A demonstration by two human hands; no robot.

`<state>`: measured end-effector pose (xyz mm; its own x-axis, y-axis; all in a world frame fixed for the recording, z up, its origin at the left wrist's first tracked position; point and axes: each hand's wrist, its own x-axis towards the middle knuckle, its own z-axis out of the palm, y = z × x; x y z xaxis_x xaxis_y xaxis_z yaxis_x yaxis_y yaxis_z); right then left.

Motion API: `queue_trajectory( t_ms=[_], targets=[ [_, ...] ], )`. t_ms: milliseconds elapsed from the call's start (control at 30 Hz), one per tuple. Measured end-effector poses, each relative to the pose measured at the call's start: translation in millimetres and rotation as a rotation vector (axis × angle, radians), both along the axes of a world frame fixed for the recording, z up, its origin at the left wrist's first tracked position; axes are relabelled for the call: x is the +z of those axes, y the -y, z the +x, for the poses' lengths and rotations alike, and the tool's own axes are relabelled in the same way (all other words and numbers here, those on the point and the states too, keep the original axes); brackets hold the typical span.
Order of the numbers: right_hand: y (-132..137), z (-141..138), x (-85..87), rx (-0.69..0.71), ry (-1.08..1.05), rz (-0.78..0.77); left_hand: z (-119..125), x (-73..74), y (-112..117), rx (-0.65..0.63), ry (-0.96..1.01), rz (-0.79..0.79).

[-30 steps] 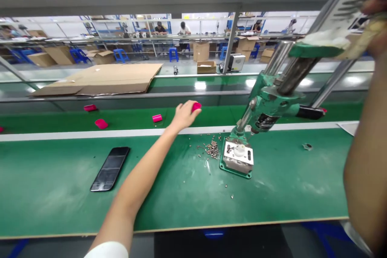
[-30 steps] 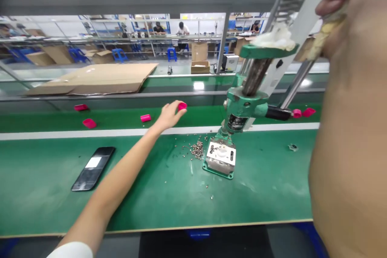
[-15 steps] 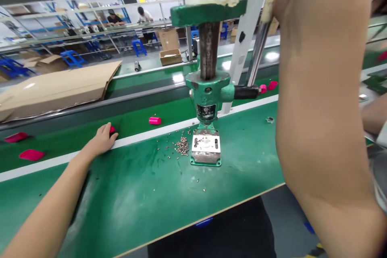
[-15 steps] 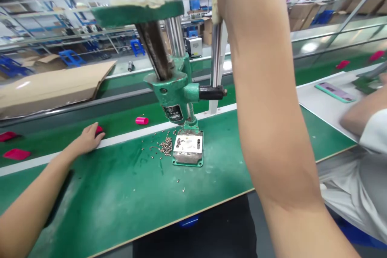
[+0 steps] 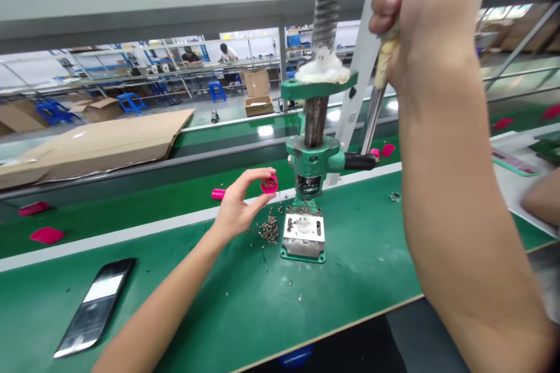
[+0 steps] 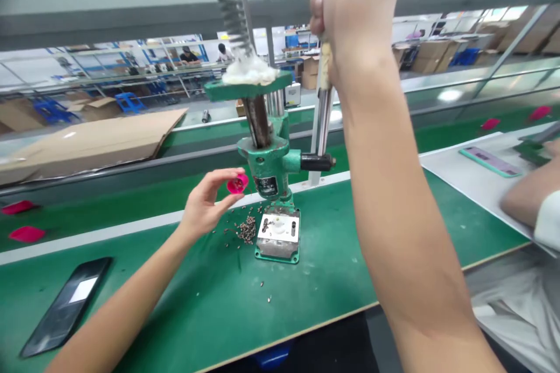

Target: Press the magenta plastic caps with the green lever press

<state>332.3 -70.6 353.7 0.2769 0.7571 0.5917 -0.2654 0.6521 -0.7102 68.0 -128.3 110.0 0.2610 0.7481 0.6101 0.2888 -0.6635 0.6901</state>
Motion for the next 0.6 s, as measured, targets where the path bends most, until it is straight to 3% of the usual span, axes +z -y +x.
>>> queue_trajectory(
  t_ms=[100, 267, 400, 500, 600],
  targets=[
    [2.6, -2.1, 3.2, -0.186, 0.198, 0.003, 19.5, 2.8, 2.3, -0.056, 0.029, 0.021],
    [-4.2, -0.1, 3.5, -0.201, 0.202, -0.017, 23.6, -2.8, 0.9, -0.060, -0.045, 0.004],
    [-2.4, 1.1, 2.4, -0.188, 0.224, 0.022, 5.3, -24.7, -33.4, 0.140, -0.242, -0.023],
    [2.2, -0.5, 1.8, -0.179, 0.207, 0.037, -25.6, -52.0, -72.1, 0.374, -0.326, -0.209],
    [2.0, -1.1, -0.3, -0.181, 0.203, 0.051, -50.9, -73.1, -91.9, 0.462, -0.425, -0.367]
  ],
)
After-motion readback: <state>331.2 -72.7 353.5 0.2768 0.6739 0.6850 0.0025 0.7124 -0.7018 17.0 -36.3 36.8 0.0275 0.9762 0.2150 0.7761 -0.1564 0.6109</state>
